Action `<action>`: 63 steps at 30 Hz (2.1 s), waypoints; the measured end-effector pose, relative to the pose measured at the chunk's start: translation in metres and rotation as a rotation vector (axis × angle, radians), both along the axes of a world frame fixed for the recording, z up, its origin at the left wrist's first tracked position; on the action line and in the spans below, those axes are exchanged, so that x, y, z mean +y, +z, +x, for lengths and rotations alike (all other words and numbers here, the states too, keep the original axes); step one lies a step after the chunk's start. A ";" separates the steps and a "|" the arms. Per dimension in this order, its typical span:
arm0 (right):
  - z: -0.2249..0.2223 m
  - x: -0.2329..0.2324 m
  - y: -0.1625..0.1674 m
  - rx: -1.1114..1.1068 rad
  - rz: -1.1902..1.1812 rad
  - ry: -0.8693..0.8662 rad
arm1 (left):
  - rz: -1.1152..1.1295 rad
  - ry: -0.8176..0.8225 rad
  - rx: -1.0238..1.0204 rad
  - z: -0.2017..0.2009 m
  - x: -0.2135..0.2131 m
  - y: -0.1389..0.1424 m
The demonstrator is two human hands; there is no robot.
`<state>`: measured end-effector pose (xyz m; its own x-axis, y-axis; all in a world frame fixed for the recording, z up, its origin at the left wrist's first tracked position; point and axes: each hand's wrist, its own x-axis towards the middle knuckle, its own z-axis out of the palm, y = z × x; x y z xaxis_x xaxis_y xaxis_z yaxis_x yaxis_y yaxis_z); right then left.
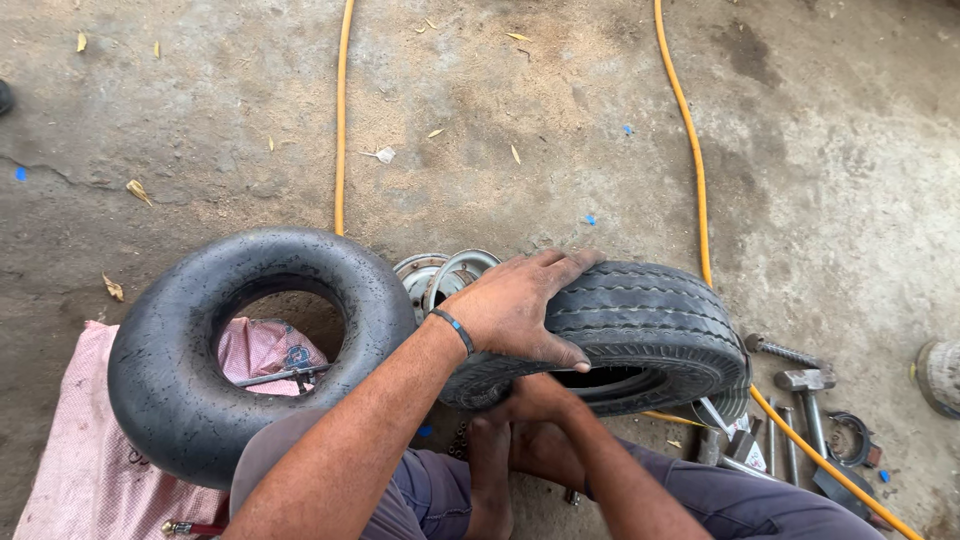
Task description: The person is sitting on the floor in a workshop, using a screwdriver to pry and manipulate a tire, likely to remove or install it onto a rim. They repeatedly work on the tire's edge and inspect the tread.
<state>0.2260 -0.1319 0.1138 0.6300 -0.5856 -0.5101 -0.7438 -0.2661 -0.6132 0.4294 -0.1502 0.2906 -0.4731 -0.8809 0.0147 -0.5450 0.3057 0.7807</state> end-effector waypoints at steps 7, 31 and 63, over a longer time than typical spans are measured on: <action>0.000 0.003 -0.004 -0.305 0.131 -0.100 | -0.091 -0.044 0.028 0.003 -0.003 0.000; -0.016 0.000 -0.010 0.542 -0.060 0.166 | -0.077 -0.034 0.057 0.000 0.001 -0.003; -0.035 0.014 -0.046 -0.195 0.370 0.119 | -0.179 -0.123 0.087 -0.017 0.019 -0.015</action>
